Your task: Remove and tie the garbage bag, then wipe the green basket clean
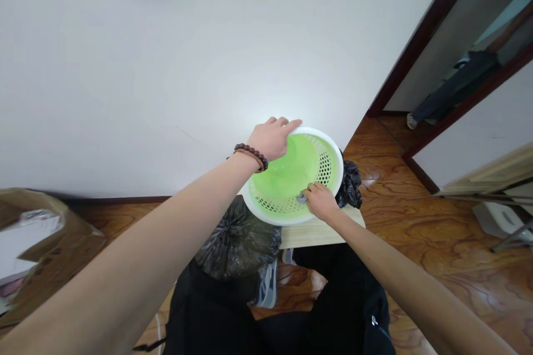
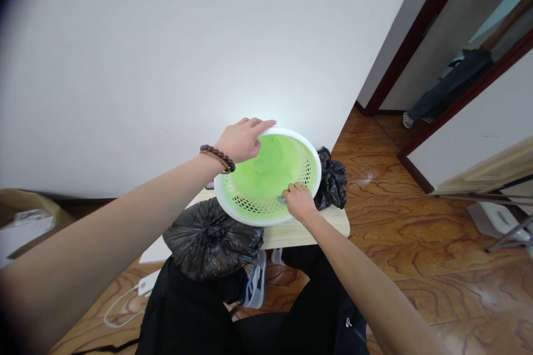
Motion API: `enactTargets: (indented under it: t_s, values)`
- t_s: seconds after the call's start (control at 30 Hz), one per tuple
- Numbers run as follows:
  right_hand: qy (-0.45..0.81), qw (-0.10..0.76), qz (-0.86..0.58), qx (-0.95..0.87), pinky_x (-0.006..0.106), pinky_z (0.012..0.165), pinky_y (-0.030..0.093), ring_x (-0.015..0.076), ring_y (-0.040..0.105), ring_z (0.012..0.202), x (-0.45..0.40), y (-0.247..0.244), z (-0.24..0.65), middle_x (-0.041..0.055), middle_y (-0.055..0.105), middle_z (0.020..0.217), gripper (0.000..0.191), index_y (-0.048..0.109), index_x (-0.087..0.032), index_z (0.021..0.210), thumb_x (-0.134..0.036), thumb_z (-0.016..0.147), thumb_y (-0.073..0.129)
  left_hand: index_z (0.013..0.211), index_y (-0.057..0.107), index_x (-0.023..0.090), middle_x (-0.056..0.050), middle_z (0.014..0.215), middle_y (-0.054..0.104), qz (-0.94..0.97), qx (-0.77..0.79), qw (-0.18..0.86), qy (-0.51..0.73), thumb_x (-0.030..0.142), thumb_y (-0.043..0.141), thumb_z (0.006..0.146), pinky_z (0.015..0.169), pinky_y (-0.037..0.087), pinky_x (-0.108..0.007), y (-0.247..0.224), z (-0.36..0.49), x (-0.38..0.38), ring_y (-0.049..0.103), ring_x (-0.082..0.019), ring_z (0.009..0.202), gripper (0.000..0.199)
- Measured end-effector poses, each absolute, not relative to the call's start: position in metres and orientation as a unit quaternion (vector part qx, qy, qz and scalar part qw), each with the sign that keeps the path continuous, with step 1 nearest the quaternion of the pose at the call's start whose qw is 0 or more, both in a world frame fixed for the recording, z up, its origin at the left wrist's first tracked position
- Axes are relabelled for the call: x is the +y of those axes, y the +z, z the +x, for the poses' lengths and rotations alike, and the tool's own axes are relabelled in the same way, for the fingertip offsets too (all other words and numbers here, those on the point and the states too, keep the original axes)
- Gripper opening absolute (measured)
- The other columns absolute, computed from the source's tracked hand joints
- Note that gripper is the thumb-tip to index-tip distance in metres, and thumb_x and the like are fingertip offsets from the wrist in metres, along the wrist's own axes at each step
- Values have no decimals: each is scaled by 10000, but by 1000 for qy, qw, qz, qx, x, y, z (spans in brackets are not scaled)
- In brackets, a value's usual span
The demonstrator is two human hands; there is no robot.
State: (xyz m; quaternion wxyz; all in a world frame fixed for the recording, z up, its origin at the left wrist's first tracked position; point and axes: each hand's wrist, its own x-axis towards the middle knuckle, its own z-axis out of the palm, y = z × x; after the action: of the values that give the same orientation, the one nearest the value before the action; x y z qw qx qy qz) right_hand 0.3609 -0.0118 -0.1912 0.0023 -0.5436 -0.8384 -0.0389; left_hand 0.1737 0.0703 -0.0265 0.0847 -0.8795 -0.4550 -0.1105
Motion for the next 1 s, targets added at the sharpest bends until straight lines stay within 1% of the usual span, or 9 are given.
enactTargets:
  t_s: [0.1, 0.23, 0.4, 0.53, 0.6, 0.67, 0.8, 0.87, 1.0]
  values:
    - [-36, 2, -546, -837, 315, 820, 344, 227, 454, 937, -10, -196, 359, 101, 560, 914, 196, 611, -151, 916, -121, 818, 444, 1180, 506, 235, -59, 945, 632, -874, -479, 8, -88, 287, 383, 805, 722, 413, -297, -29, 175, 79, 569, -190, 841, 398]
    - [-14, 7, -574, -819, 306, 807, 358, 228, 463, 945, -7, -205, 350, 109, 568, 912, 223, 619, -138, 927, -96, 801, 440, 979, 602, 186, -64, 864, 644, -866, -495, -26, -72, 280, 403, 760, 648, 418, -271, -25, 176, 83, 585, -177, 758, 311]
    - [93, 63, -588, -801, 272, 801, 377, 198, 502, 919, -9, -216, 322, 81, 591, 930, 280, 625, -170, 1002, -101, 779, 471, 977, 612, 176, -79, 838, 643, -858, -505, -57, -71, 191, 456, 658, 605, 420, -263, -22, 176, 84, 590, -187, 745, 355]
    - [172, 152, -572, -787, 237, 830, 373, 156, 526, 911, -19, -222, 284, 59, 593, 975, 284, 600, -179, 1051, -125, 805, 468, 994, 605, 202, -77, 836, 636, -855, -507, -71, -82, 183, 468, 647, 620, 435, -271, -28, 178, 87, 597, -195, 751, 374]
    - [177, 168, -565, -788, 231, 838, 370, 149, 524, 918, -20, -221, 274, 58, 591, 985, 276, 590, -171, 1054, -125, 814, 462, 1015, 597, 206, -79, 860, 630, -851, -513, -76, -85, 183, 477, 649, 629, 439, -266, -31, 180, 88, 599, -191, 760, 386]
    - [155, 139, -538, -817, 235, 843, 366, 155, 513, 935, -18, -218, 278, 57, 593, 972, 259, 597, -169, 1031, -113, 813, 469, 1028, 591, 208, -79, 868, 626, -848, -517, -76, -85, 184, 481, 652, 641, 443, -264, -32, 181, 88, 600, -189, 769, 392]
    - [57, -6, -461, -885, 279, 835, 364, 200, 491, 949, -3, -206, 319, 86, 602, 924, 215, 631, -158, 939, -90, 822, 463, 1031, 583, 212, -76, 868, 626, -849, -517, -73, -77, 190, 478, 657, 651, 449, -265, -32, 182, 87, 602, -192, 777, 389]
    - [2, -59, -481, -875, 310, 828, 366, 226, 488, 947, 5, -200, 342, 118, 599, 919, 222, 638, -135, 914, -87, 836, 435, 1027, 582, 206, -79, 880, 625, -850, -515, -74, -75, 198, 477, 660, 635, 449, -260, -32, 184, 87, 603, -191, 766, 382]
    - [-40, -63, -567, -820, 323, 820, 371, 245, 481, 985, 8, -197, 354, 148, 577, 959, 265, 621, -112, 972, -76, 846, 390, 1024, 582, 202, -82, 888, 626, -851, -515, -71, -80, 210, 473, 675, 628, 448, -264, -31, 187, 86, 604, -191, 757, 366]
